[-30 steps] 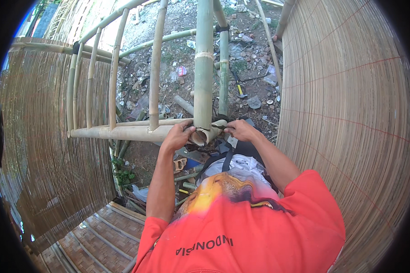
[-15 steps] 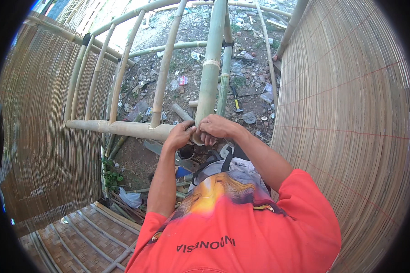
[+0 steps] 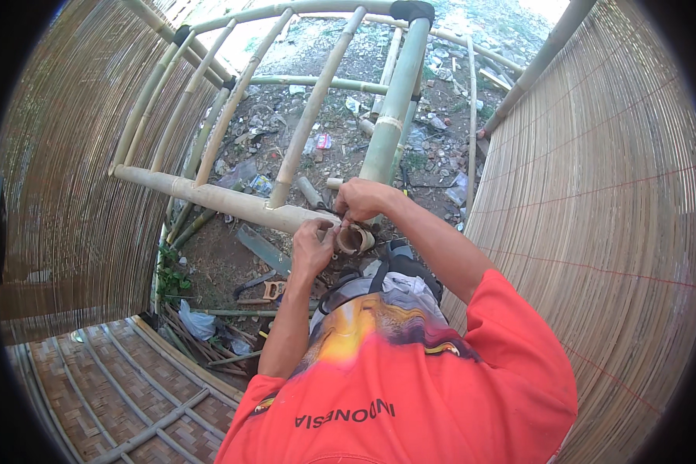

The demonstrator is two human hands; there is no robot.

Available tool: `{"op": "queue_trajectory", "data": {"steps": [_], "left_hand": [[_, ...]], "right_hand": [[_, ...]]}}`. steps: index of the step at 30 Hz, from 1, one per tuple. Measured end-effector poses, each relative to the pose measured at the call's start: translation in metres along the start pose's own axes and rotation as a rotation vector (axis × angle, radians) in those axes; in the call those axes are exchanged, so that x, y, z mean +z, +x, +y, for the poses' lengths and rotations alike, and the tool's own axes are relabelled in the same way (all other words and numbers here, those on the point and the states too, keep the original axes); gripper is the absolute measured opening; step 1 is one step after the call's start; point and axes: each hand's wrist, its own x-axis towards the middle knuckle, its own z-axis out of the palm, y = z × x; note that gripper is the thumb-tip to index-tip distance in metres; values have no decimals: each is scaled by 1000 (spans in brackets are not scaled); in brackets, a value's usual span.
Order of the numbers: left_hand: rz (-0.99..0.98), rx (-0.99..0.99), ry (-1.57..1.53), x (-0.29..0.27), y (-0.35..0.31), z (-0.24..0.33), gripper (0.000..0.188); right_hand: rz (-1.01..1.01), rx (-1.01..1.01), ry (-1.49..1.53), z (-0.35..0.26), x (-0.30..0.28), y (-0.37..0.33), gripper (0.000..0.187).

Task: Tying together bamboo poles with dark rope while constructing a structure.

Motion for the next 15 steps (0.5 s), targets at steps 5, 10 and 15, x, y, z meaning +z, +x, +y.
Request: {"op": "queue_trajectory", "data": {"steps": [5,10,15], "left_hand": [[-198,-206,-5,-21,-57,33,29],[-446,-77,-92,13,-78,35,23],[-323,-111,-397,39,-61,68,21]], "right_hand": [[30,176,157,-1,8,-52,24],[113,334,93,56,75,-103,20],[461,244,136,121,162,-80,20]]}}
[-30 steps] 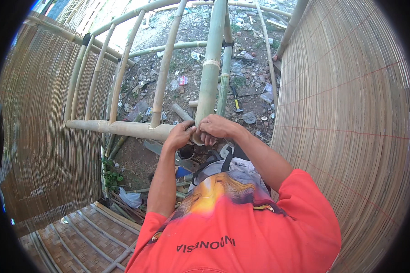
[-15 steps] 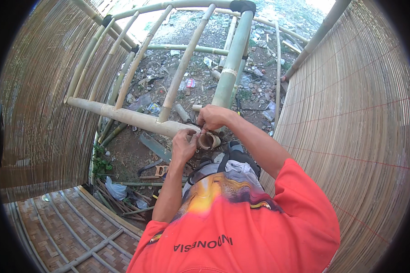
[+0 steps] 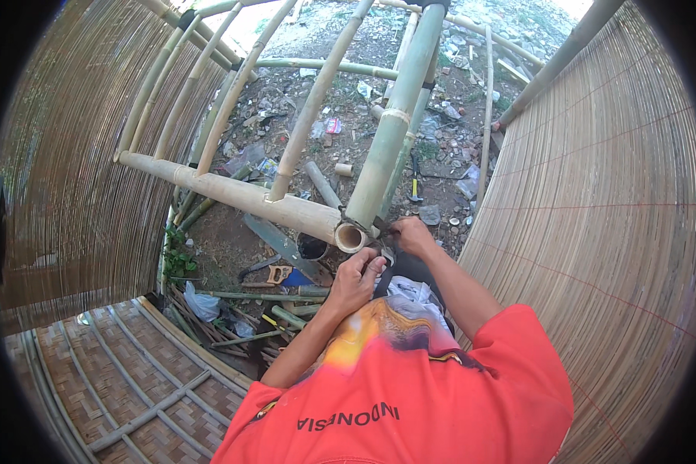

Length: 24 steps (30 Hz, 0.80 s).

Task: Tying together bamboo poles with dark rope while constructing a structure.

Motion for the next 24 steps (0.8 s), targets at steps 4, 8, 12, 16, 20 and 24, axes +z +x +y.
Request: {"op": "queue_trajectory", "data": {"steps": [4,8,12,16,20,24], "left_hand": [[393,254,176,-2,-3,9,17],[547,314,14,-18,-6,28,21],[552,302,-381,-23,-7,40,22],[548,293,-450,-22,-5,44,23],[552,300,-474,-23,3,47,24],[567,292,-441,-40,13,48,26]], "right_hand": [[129,199,193,-14,29,23,22],[132,207,245,-7,48,49,23],[131,300,425,5,51,50,24],[68,519,703,6,39,29,17],[244,257,532,-14,20,-1,15],[411,-72,396,-46,-23,-11,15]]}}
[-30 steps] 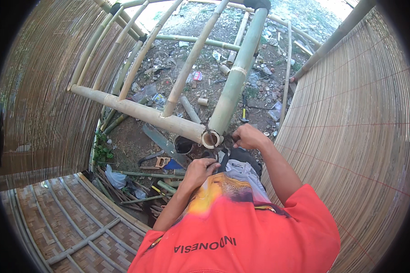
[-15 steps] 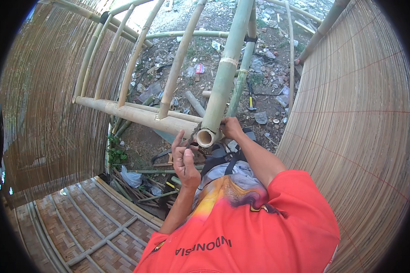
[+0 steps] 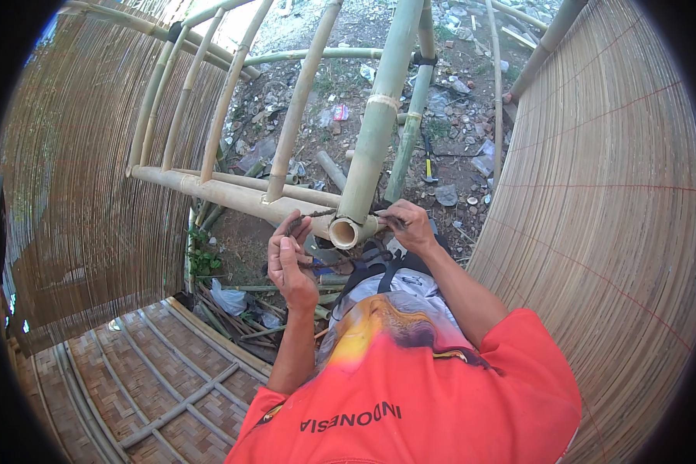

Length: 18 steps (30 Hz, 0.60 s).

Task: Tying together bamboo poles with dark rope while constructing a structure.

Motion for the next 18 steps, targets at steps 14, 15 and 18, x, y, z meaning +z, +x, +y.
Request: {"op": "queue_trajectory", "data": {"steps": [14,15,18], "left_hand": [[-112,-15,20,-6,14,4,25],[-105,-13,19,-8,13,5,25],[-138,-13,20,-7,14,10,24]], "right_hand": [[-186,-116,-21,-27,2,-1,12],[-133,-117,-37,-33,1,0,12],[-160,-157,-72,-41,3,8,13]]}}
